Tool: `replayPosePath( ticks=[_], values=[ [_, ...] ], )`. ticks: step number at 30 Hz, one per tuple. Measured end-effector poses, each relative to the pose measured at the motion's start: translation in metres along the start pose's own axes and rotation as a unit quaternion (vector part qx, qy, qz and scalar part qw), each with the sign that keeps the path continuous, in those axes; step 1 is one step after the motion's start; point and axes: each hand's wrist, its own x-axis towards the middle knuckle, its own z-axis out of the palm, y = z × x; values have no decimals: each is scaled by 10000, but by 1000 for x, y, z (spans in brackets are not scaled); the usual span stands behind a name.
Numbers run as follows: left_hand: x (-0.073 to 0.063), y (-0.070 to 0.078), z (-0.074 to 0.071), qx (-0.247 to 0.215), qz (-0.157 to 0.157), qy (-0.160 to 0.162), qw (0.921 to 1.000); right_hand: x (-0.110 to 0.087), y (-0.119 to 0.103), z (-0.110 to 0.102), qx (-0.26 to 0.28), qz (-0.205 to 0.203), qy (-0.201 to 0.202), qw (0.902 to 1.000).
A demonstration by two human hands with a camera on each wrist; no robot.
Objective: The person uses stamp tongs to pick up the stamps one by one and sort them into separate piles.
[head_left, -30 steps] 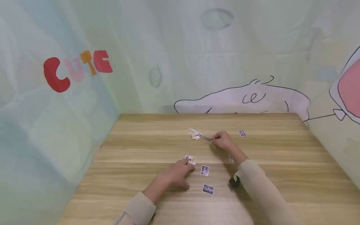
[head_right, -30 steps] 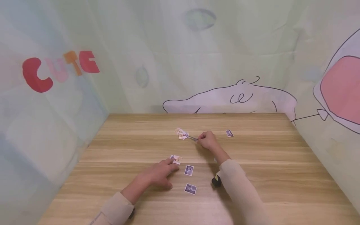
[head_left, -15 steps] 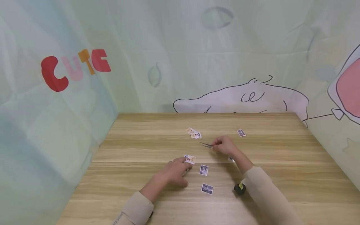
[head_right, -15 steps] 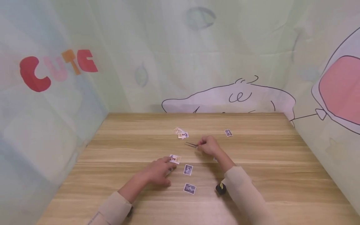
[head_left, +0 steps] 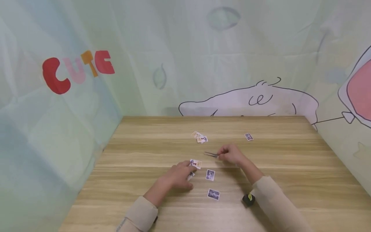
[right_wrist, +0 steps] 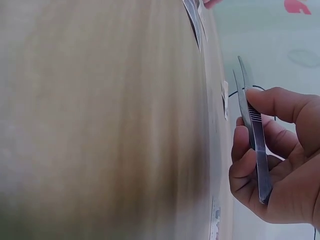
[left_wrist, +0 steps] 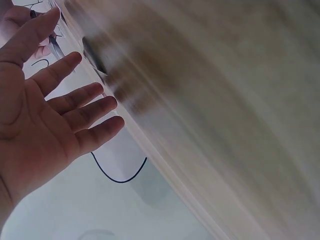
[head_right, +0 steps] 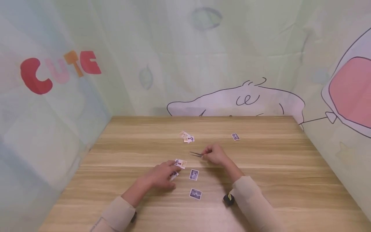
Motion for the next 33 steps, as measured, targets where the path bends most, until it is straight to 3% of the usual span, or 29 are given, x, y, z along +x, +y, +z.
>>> replayPosePath(
  ticks=[19,28,33],
  values=[
    [4,1,0,94,-87,-108,9999,-15,2,7,-273,-280,-655,9971],
    [3,3,3,-31,-172,-61,9998,-11,2,9,-436,96,-569,9974],
    [2,3,1,-114,-183,-39,9998,-8,-1,9,-400,75,-610,9973]
  ],
)
